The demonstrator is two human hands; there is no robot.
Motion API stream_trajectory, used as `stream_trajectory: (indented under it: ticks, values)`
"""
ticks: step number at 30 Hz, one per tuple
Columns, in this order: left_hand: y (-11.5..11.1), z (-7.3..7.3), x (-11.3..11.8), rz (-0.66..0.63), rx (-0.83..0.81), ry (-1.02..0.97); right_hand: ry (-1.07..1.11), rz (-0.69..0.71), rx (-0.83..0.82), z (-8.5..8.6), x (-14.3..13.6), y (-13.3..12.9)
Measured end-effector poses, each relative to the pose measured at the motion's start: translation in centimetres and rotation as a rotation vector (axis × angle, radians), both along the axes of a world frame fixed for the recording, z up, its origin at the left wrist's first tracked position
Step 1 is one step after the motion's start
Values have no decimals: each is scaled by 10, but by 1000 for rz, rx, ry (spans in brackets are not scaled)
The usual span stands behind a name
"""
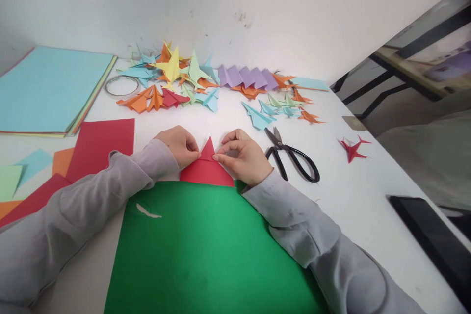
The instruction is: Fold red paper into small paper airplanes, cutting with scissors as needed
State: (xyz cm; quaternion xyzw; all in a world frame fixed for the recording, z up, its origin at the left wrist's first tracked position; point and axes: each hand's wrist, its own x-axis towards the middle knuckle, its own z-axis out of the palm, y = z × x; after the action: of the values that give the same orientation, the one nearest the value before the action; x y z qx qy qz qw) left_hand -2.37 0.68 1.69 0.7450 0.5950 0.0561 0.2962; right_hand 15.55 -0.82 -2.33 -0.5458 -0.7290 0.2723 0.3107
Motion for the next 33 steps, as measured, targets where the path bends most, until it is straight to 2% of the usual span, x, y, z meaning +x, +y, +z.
stream_trajectory:
  ticks: [7, 11, 16, 21, 27, 33]
  values:
    - [-3, -9, -2, -20, 96, -33, 6, -15, -9, 3, -2, -3]
    - [-7, -16, -5, -133, 259, -90, 1, -16, 6, 3, -2, -4]
    - [-15, -12, -7, -292, 334, 28, -5, -2, 29, 1, -1, -4]
    - [-17, -13, -8, -273, 394, 44, -14, 10, 55, 0, -1, -5]
    - [-15, -15, -9, -328, 377, 89, -10, 15, 78, -1, -1, -7]
    - [-21, -13, -6, -352, 437, 190, -63, 36, 110, 1, -1, -9]
